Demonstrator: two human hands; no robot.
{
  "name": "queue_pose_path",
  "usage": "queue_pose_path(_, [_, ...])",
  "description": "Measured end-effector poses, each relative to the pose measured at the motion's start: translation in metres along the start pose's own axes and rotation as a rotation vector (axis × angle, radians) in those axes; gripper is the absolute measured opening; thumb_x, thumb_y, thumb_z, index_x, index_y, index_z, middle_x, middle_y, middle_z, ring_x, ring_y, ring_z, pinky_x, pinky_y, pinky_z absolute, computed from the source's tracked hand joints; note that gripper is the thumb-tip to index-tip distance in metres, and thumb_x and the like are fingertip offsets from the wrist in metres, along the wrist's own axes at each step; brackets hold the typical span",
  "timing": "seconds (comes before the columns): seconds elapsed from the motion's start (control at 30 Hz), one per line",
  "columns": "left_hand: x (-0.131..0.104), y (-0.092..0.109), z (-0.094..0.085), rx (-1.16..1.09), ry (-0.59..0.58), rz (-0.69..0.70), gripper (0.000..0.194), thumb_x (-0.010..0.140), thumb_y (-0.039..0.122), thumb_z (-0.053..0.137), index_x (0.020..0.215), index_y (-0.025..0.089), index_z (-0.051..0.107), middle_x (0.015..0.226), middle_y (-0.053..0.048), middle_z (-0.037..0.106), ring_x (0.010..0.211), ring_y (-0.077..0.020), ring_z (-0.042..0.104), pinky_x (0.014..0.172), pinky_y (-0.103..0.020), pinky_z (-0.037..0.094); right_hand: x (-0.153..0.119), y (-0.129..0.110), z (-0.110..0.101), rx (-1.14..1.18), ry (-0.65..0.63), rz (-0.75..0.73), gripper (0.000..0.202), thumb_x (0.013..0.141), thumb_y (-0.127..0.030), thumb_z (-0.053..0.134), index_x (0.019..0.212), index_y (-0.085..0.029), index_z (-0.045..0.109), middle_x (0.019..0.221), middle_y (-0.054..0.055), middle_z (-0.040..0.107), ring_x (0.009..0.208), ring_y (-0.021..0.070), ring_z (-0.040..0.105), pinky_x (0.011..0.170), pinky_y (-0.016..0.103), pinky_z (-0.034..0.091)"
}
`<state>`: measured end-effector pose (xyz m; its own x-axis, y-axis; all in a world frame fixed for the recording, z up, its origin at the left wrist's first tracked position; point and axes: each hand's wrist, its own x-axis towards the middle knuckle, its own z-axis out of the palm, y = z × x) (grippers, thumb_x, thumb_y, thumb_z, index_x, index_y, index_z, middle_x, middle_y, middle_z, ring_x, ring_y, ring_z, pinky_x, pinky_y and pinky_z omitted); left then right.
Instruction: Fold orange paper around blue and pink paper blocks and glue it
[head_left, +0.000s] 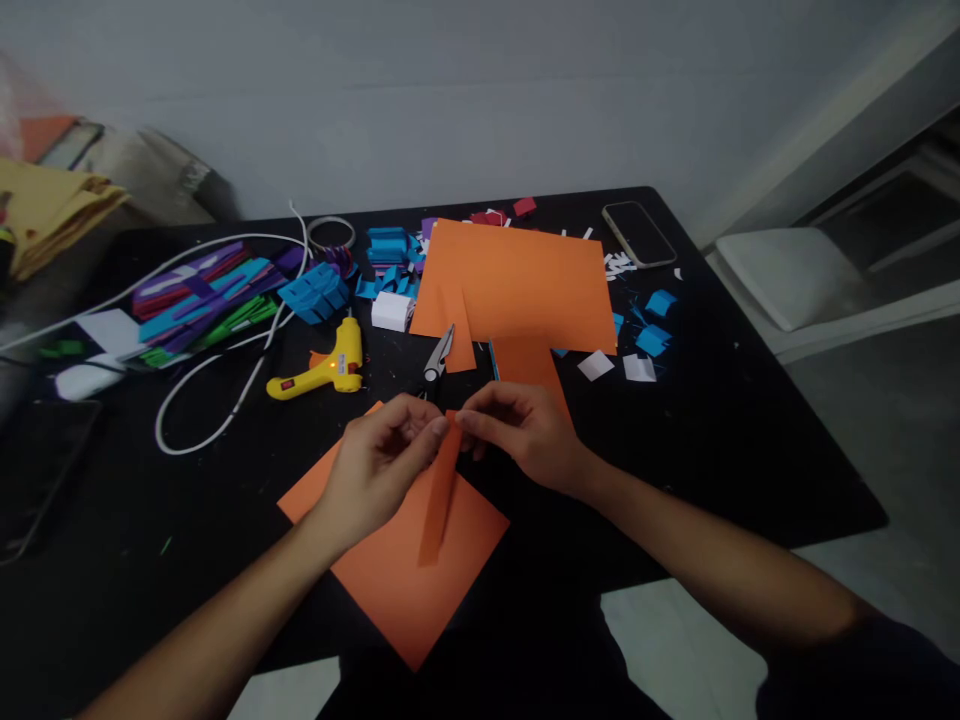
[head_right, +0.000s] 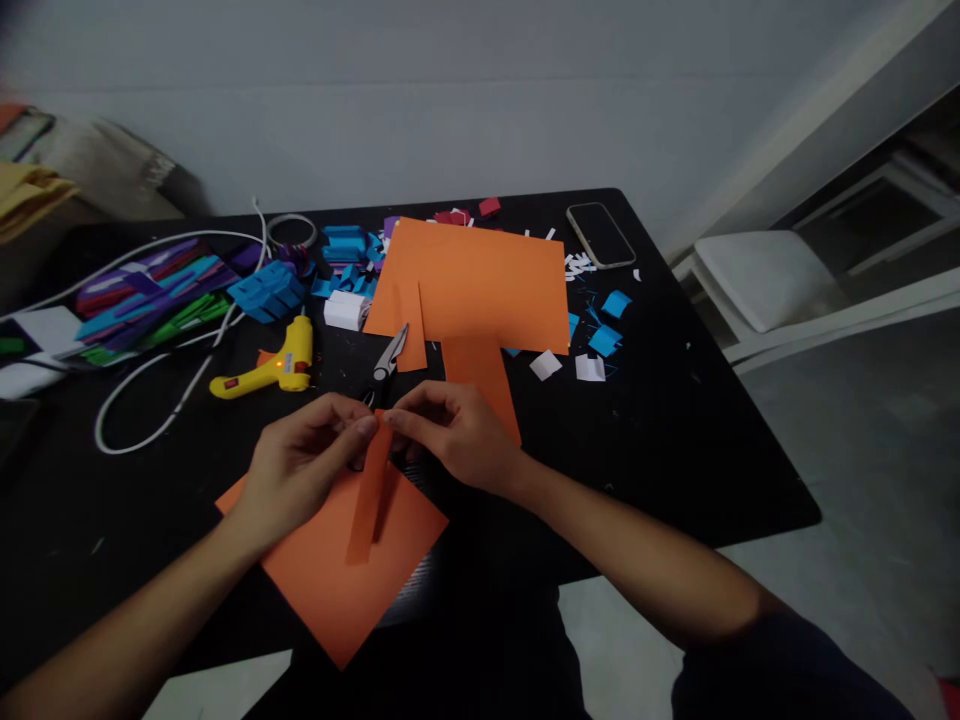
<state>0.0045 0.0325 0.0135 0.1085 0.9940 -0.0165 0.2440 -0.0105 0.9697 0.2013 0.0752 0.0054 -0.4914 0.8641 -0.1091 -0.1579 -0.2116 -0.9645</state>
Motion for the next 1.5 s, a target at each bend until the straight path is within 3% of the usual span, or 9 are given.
queue_pose_path(0.13, [-0.0007,0.0001,0.0014,-0.024,0.052,-0.011,0.020,0.096,0.034,0.068,0.084,0.018,0.068,0.062,0.002,0.059,0.053,-0.0102,0.053,0.050,-0.020,0.044,-0.0020,0.0004,0.0023,0.014,-0.006,-0.020,0.036,0.089,-0.053,0.077,0.087,-0.018,0.073,0.075,0.001,0.072,0.066,0.0130,0.069,0.065,0.027,0.058])
queue_pose_path(0.33, [-0.0002,0.0003,0.0052,-0.053,0.102,-0.019,0.017,0.094,0.031,0.069,0.083,0.018,0.068,0.059,0.002,0.060,0.051,-0.0100,0.054,0.049,-0.020,0.045,-0.0037,0.0027,0.0037,-0.053,-0.047,0.032,0.037,0.086,-0.052,0.082,0.081,-0.017,0.070,0.068,-0.001,0.070,0.062,0.0127,0.068,0.063,0.026,0.056])
queue_pose_path(0.73, [0.0051,0.0059,-0.0021,0.005,-0.057,-0.002,0.020,0.091,0.035,0.072,0.081,0.018,0.070,0.061,0.002,0.060,0.054,-0.0102,0.053,0.050,-0.020,0.042,-0.0050,0.0066,-0.0004,-0.149,-0.177,0.089,0.029,0.087,-0.045,0.082,0.084,-0.018,0.073,0.069,0.000,0.071,0.064,0.0141,0.068,0.063,0.026,0.053])
queue_pose_path(0.93, [0.0058,0.0069,-0.0017,-0.062,0.010,-0.083,0.022,0.091,0.036,0.073,0.081,0.017,0.068,0.058,0.003,0.059,0.051,-0.0103,0.058,0.049,-0.019,0.046,-0.0022,0.0076,-0.0014,-0.119,-0.166,0.128,0.030,0.082,-0.044,0.085,0.082,-0.017,0.071,0.069,-0.001,0.069,0.061,0.0131,0.067,0.060,0.026,0.053])
queue_pose_path(1.23, [0.0077,0.0077,-0.0022,-0.112,0.039,-0.141,0.023,0.090,0.035,0.075,0.079,0.017,0.065,0.053,0.002,0.064,0.047,-0.0100,0.059,0.048,-0.019,0.048,-0.0009,0.0067,-0.0018,-0.120,-0.198,0.112,0.023,0.089,-0.039,0.077,0.083,-0.017,0.070,0.069,-0.001,0.068,0.063,0.0124,0.065,0.063,0.026,0.053])
queue_pose_path(1.5, [0.0076,0.0099,-0.0025,-0.134,0.070,-0.173,0.027,0.090,0.037,0.075,0.077,0.017,0.062,0.053,0.001,0.067,0.047,-0.0112,0.061,0.049,-0.021,0.050,0.0010,0.0044,-0.0029,-0.133,-0.192,0.143,0.026,0.087,-0.041,0.079,0.083,-0.017,0.071,0.070,-0.001,0.066,0.063,0.0122,0.061,0.060,0.026,0.048])
